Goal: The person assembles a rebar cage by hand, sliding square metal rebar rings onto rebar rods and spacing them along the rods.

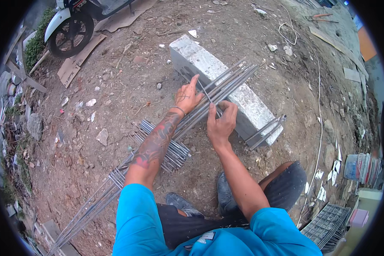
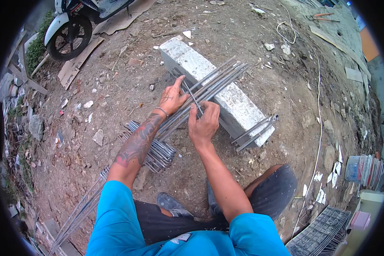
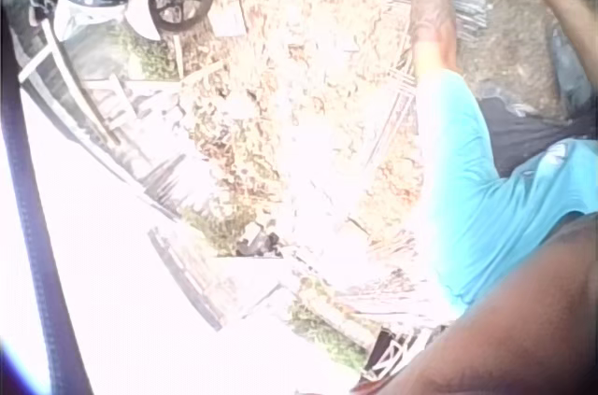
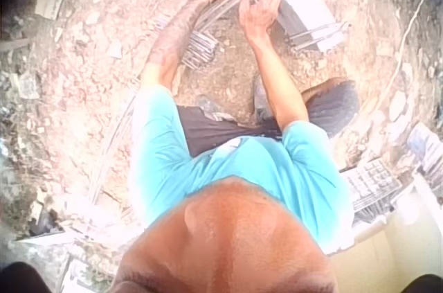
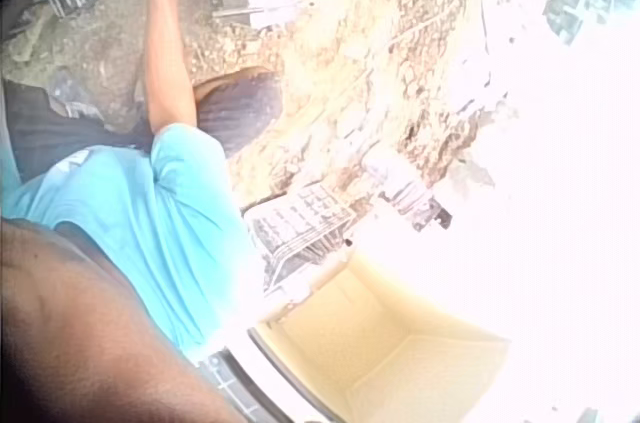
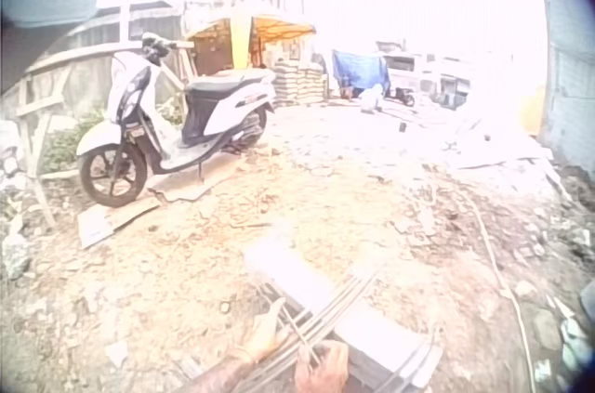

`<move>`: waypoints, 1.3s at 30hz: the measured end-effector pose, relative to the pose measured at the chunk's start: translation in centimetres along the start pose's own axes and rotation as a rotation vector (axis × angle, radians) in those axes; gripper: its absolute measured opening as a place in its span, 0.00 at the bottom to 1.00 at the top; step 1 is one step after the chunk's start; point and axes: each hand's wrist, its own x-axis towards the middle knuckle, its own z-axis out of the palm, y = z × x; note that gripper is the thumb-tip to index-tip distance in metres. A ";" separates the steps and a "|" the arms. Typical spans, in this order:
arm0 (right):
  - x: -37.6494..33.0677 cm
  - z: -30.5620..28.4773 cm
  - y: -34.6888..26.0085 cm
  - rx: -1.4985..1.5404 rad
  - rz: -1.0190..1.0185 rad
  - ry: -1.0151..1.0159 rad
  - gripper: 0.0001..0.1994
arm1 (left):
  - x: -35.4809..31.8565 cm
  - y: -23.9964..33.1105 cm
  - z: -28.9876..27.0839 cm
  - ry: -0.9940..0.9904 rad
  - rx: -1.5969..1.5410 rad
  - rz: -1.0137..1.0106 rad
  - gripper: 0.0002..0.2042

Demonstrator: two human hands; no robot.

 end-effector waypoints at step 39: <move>-7.8 1.9 1.0 0.267 0.585 -0.214 0.18 | -35.9 3.8 -10.0 0.357 -0.282 -0.745 0.13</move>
